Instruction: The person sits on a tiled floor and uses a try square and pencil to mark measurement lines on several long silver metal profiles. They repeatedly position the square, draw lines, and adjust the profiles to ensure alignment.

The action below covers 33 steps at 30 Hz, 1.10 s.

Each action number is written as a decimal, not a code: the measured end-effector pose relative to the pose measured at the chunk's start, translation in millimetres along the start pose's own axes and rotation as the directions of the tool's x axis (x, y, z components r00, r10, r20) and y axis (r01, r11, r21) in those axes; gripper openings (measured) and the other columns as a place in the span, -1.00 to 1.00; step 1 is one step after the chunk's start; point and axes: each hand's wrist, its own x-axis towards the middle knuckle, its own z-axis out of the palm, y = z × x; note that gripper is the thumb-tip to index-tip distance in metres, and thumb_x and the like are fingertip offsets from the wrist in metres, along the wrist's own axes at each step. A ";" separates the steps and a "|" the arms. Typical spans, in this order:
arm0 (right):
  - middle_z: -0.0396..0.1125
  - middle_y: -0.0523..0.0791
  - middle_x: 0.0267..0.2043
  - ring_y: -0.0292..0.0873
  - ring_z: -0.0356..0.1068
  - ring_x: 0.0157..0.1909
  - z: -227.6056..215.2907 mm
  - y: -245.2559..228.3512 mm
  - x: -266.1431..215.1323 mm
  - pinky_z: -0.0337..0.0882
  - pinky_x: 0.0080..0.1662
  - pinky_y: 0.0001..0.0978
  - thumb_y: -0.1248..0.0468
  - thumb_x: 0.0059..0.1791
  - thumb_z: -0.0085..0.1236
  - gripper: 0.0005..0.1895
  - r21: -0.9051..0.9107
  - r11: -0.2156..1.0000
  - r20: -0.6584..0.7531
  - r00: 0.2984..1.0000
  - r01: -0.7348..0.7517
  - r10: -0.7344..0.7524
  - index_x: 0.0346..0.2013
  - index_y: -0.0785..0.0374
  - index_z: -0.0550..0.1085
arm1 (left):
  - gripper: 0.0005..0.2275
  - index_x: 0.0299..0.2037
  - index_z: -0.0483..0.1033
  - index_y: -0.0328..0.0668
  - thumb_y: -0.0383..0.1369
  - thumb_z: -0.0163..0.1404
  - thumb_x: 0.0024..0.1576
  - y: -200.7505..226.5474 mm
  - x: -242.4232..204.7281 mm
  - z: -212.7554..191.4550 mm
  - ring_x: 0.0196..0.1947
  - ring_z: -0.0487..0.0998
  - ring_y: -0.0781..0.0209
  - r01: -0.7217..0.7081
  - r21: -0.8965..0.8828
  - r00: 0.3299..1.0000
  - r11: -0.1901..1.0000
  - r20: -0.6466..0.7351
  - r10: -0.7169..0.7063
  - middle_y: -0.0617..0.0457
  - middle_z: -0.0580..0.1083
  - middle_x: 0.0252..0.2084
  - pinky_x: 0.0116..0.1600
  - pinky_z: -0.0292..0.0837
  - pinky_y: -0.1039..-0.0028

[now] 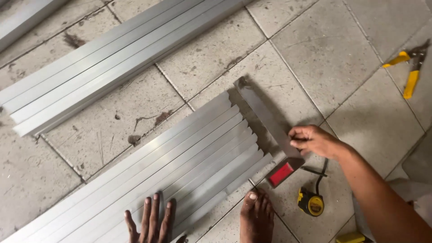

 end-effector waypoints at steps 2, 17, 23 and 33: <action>0.39 0.00 -0.23 -0.07 0.38 -0.21 7.2 -0.9 12.1 0.57 -0.20 -0.21 0.50 -0.05 0.04 -0.85 0.019 0.998 0.052 0.997 0.061 -0.062 -0.20 0.34 0.46 | -0.29 0.31 0.12 0.00 0.24 -0.41 0.03 -5.2 -2.0 -8.8 0.29 0.25 -0.07 -0.061 0.012 0.992 0.998 0.110 0.059 -0.19 0.24 0.29 0.35 -0.03 -0.23; 0.39 0.07 -0.13 0.03 0.37 -0.10 -1.8 13.3 16.4 0.50 -0.13 -0.06 0.49 -0.07 0.02 -0.74 0.107 0.992 0.008 0.997 0.072 -0.073 -0.08 0.37 0.42 | -0.60 0.32 0.20 0.01 -0.34 -0.39 0.26 9.3 -35.6 -8.7 0.33 0.04 0.19 -0.436 0.134 0.899 0.890 0.100 0.426 0.10 0.13 0.34 0.35 0.00 0.28; 0.33 0.00 -0.23 -0.06 0.32 -0.20 -17.3 27.5 15.2 0.48 -0.16 -0.11 0.50 -0.06 0.05 -0.80 0.147 0.983 0.003 0.994 0.108 -0.110 -0.15 0.34 0.42 | -0.59 0.20 0.28 -0.11 -0.15 -0.44 0.26 14.5 -15.1 -25.5 -0.11 0.46 0.19 -0.421 -0.093 0.889 0.902 0.155 0.431 -0.03 0.37 0.08 -0.16 0.38 0.44; 0.35 0.01 -0.25 -0.05 0.31 -0.20 -18.4 26.3 14.3 0.51 -0.11 -0.08 0.49 -0.07 0.08 -0.81 0.127 0.989 0.010 0.997 0.073 -0.075 -0.18 0.32 0.45 | -0.71 0.07 0.40 -0.14 -0.52 -0.30 0.20 23.8 -11.2 -24.2 -0.48 0.38 0.19 -0.290 -0.222 0.930 0.931 0.162 0.329 -0.07 0.38 -0.18 -0.40 0.30 0.43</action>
